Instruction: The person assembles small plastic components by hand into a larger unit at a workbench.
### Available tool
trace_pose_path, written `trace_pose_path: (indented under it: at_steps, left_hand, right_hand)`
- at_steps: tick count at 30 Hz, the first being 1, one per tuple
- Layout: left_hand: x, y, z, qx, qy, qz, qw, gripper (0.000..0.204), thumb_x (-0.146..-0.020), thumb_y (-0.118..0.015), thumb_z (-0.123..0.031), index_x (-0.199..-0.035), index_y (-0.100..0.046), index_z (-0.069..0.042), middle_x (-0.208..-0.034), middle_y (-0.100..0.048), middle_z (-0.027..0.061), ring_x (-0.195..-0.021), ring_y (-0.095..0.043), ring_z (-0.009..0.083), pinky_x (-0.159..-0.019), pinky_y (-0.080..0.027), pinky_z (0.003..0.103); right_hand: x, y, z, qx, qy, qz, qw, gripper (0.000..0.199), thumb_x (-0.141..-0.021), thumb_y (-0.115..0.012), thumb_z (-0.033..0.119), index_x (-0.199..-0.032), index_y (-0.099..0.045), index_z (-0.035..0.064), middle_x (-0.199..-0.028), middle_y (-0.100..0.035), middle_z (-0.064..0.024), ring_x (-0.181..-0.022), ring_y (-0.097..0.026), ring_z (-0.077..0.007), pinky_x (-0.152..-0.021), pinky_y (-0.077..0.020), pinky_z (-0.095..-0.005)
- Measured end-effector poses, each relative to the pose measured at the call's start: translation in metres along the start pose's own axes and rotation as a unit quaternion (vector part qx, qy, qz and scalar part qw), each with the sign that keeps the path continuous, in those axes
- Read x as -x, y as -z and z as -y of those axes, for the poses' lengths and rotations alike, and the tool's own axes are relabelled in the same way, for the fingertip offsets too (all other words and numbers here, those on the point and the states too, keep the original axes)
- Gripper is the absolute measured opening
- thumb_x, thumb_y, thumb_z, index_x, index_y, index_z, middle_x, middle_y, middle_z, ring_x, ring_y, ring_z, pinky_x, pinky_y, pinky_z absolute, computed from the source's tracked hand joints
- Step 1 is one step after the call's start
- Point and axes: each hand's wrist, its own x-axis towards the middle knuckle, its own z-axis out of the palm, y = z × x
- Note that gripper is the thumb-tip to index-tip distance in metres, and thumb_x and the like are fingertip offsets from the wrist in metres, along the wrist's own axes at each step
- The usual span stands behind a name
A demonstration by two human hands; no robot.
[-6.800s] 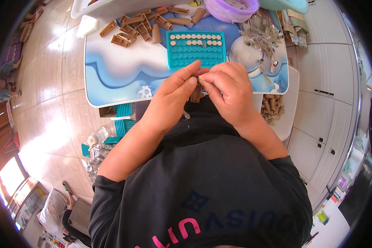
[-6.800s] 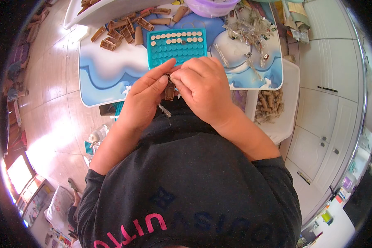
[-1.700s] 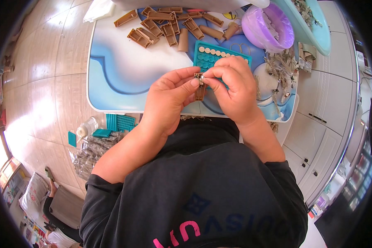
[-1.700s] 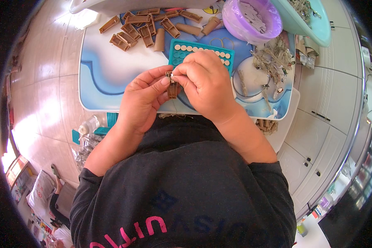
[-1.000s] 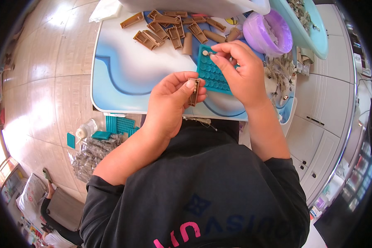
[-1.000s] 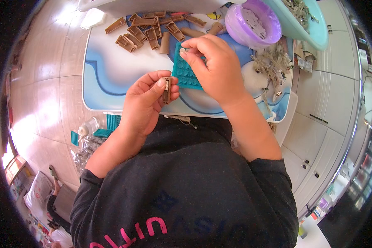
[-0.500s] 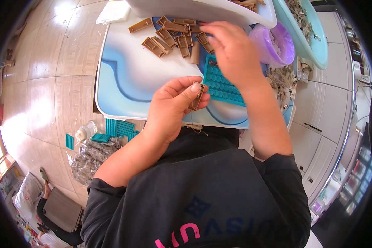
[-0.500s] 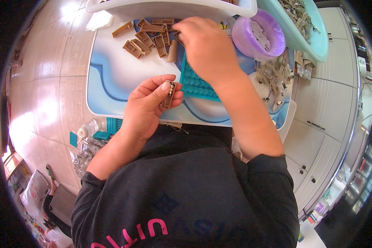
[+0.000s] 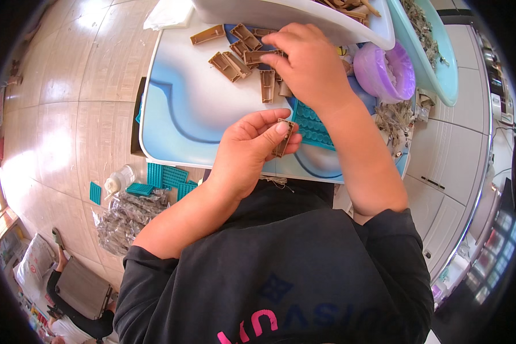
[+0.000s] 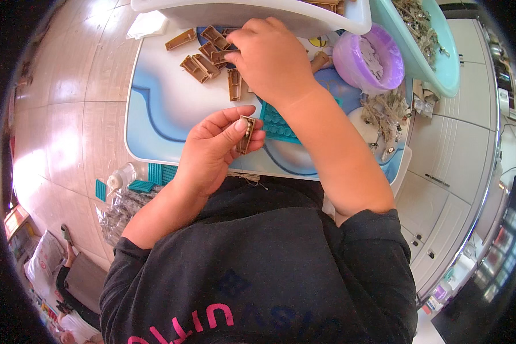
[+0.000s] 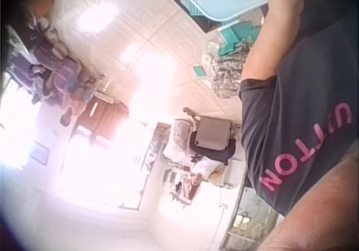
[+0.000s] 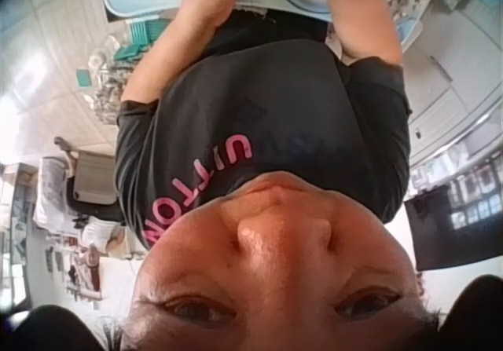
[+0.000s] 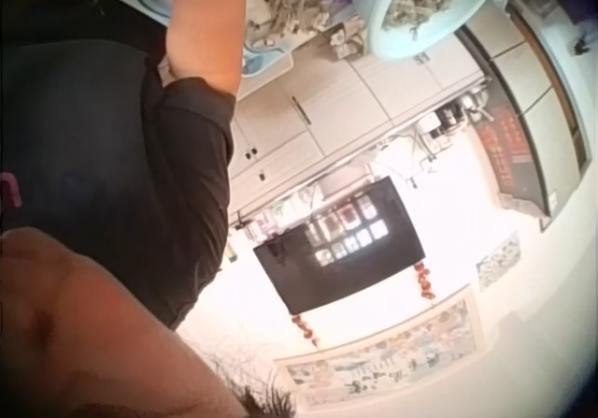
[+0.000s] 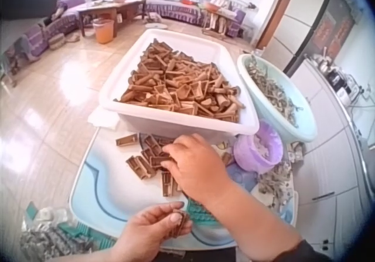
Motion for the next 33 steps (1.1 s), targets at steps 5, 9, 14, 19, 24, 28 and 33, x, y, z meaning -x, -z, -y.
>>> trace_pose_path:
  at_steps: [5, 9, 14, 19, 24, 28, 33]
  left_hand:
    - [-0.001, 0.0, 0.002, 0.016, -0.015, -0.005, 1.0, 0.024, -0.094, -0.05, -0.01, -0.114, -0.052, 0.002, -0.101, -0.062, 0.0139, -0.089, -0.063, 0.0213, -0.082, -0.052, 0.033]
    - [-0.001, -0.001, 0.001, 0.04, -0.032, -0.025, 0.998, 0.02, -0.095, -0.047, -0.012, -0.11, -0.052, 0.001, -0.102, -0.061, 0.0146, -0.093, -0.062, 0.023, -0.084, -0.052, 0.035]
    - [0.002, -0.007, 0.004, 0.03, -0.05, -0.032, 0.998, 0.021, -0.095, -0.049, -0.014, -0.111, -0.052, 0.0, -0.1, -0.062, 0.0116, -0.09, -0.062, 0.019, -0.081, -0.052, 0.032]
    - [0.01, -0.012, 0.011, -0.035, -0.031, 0.007, 0.999, 0.024, -0.094, -0.051, -0.016, -0.112, -0.052, 0.0, -0.099, -0.062, 0.0088, -0.087, -0.062, 0.0151, -0.076, -0.053, 0.028]
    - [0.017, -0.019, 0.019, -0.036, 0.001, 0.054, 0.998, 0.025, -0.095, -0.049, -0.016, -0.112, -0.052, 0.002, -0.098, -0.062, 0.0093, -0.085, -0.063, 0.0151, -0.075, -0.052, 0.027]
    - [0.024, -0.029, 0.022, -0.041, 0.022, 0.06, 0.997, 0.025, -0.095, -0.048, -0.016, -0.112, -0.052, 0.002, -0.097, -0.062, 0.0098, -0.085, -0.063, 0.0158, -0.077, -0.052, 0.028]
    - [0.027, -0.031, 0.027, -0.068, 0.014, 0.069, 0.995, 0.024, -0.095, -0.049, -0.016, -0.112, -0.053, 0.001, -0.097, -0.063, 0.0087, -0.085, -0.063, 0.0149, -0.077, -0.053, 0.027]
  right_hand:
    - [0.002, -0.003, 0.0, 0.02, 0.044, -0.009, 0.999, 0.011, -0.071, -0.068, 0.015, -0.081, -0.065, 0.0107, -0.077, -0.059, -0.0041, -0.078, -0.056, -0.0261, -0.069, -0.0463, -0.0384]
    - [0.021, 0.024, 0.013, 0.03, 0.011, -0.061, 0.998, 0.012, -0.07, -0.069, 0.015, -0.079, -0.063, 0.0109, -0.078, -0.058, -0.0029, -0.076, -0.056, -0.0249, -0.065, -0.0456, -0.0373]
    - [0.07, 0.051, 0.041, 0.048, 0.011, 0.028, 0.998, 0.02, -0.069, -0.07, 0.013, -0.088, -0.064, 0.0081, -0.078, -0.055, -0.0051, -0.076, -0.056, -0.0259, -0.064, -0.0455, -0.0365]
    - [0.092, 0.075, 0.051, -0.093, -0.028, 0.074, 0.993, 0.032, -0.068, -0.074, 0.018, -0.094, -0.062, 0.0037, -0.084, -0.056, -0.0095, -0.08, -0.056, -0.0274, -0.07, -0.0462, -0.0354]
    - [0.109, 0.089, 0.05, -0.211, -0.092, 0.069, 0.971, 0.041, -0.063, -0.078, 0.011, -0.1, -0.061, 0.0033, -0.109, -0.06, -0.013, -0.102, -0.058, -0.028, -0.087, -0.0454, -0.035]
    - [0.12, 0.097, 0.05, -0.347, -0.126, 0.105, 0.923, 0.043, -0.063, -0.079, 0.008, -0.101, -0.06, 0.0033, -0.115, -0.059, -0.0144, -0.107, -0.057, -0.0271, -0.091, -0.0439, -0.0349]
    - [0.134, 0.102, 0.054, -0.338, -0.163, 0.096, 0.922, 0.049, -0.064, -0.081, 0.011, -0.106, -0.057, 0.003, -0.112, -0.061, -0.0146, -0.106, -0.058, -0.0268, -0.09, -0.0445, -0.0336]
